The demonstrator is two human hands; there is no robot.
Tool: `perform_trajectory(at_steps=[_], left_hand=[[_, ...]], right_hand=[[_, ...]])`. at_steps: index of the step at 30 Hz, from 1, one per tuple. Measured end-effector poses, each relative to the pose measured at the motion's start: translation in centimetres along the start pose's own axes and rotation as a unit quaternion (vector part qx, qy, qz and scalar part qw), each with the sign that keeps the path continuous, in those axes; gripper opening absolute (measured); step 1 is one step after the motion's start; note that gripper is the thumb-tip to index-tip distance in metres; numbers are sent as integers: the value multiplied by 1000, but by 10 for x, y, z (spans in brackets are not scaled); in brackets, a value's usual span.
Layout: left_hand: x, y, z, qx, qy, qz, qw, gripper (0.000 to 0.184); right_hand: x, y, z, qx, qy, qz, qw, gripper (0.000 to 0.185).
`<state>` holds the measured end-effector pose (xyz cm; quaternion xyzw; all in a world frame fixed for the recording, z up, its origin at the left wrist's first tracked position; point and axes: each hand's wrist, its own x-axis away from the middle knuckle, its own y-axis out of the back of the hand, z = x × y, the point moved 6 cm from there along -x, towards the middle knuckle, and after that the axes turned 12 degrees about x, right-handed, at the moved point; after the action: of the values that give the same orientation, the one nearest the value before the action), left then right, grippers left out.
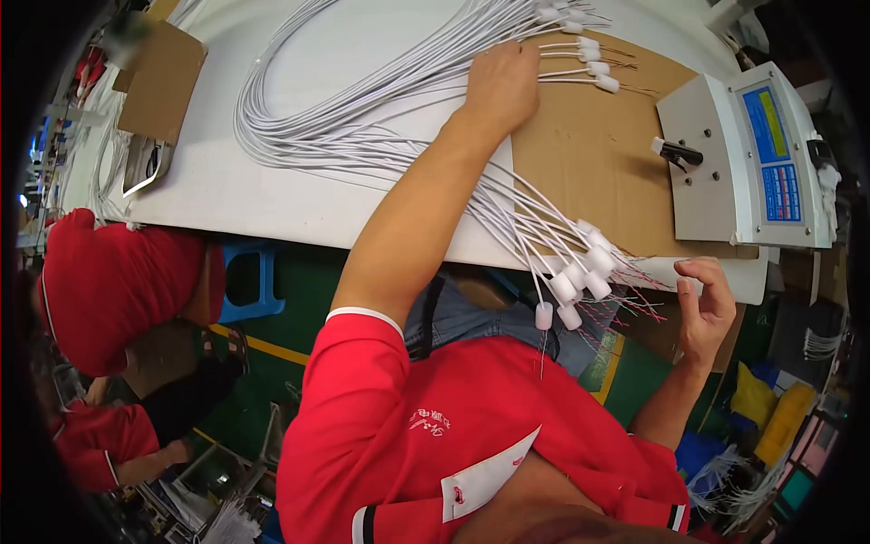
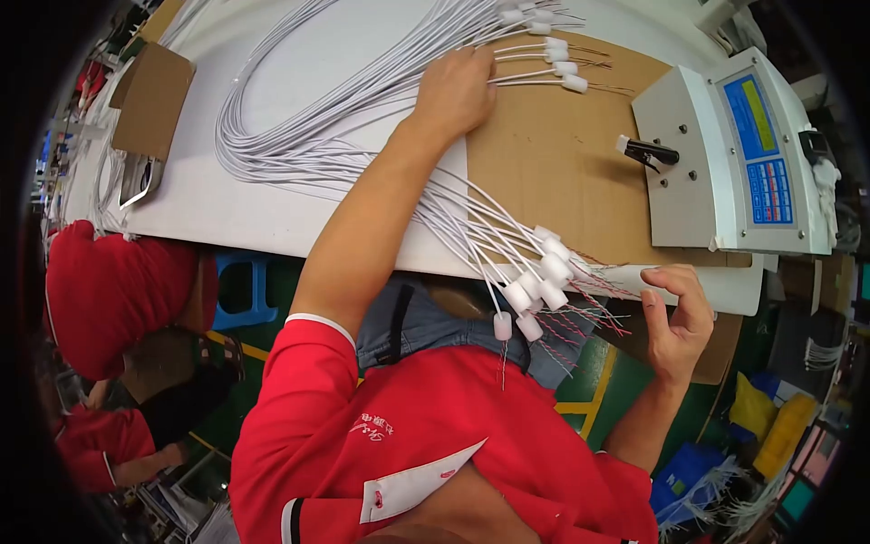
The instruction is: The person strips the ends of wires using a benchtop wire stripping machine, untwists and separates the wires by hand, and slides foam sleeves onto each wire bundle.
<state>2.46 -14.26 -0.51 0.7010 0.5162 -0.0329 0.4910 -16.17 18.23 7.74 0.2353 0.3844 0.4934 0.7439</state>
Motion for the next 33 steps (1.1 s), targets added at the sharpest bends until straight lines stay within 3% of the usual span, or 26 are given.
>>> perform_trajectory(at_steps=[11,17,20,23,26,29,32,33], left_hand=[[-1,5,-7,13,-29,32,999,13],[0,11,-13,24,-6,-19,1000,11],[0,5,-9,8,25,37,999,11],[-2,6,-10,-3,1,20,1000,12],[-5,18,-20,65,30,-5,997,14],[-4,22,-39,123,2,-4,992,14],[4,-4,-32,65,-30,72,995,14],[3,-3,-33,57,-29,55,996,14]], right_hand=[[-19,-5,17,9,14,-9,1000,19],[-21,-4,18,18,22,-13,1000,19],[-20,-4,16,15,19,-11,1000,18],[-19,-3,17,15,13,-10,1000,17],[-20,-1,16,14,8,-16,1000,16],[-21,1,15,10,6,-18,1000,15],[-29,-1,20,4,10,-13,1000,15],[-32,-2,21,2,11,-8,1000,14]])
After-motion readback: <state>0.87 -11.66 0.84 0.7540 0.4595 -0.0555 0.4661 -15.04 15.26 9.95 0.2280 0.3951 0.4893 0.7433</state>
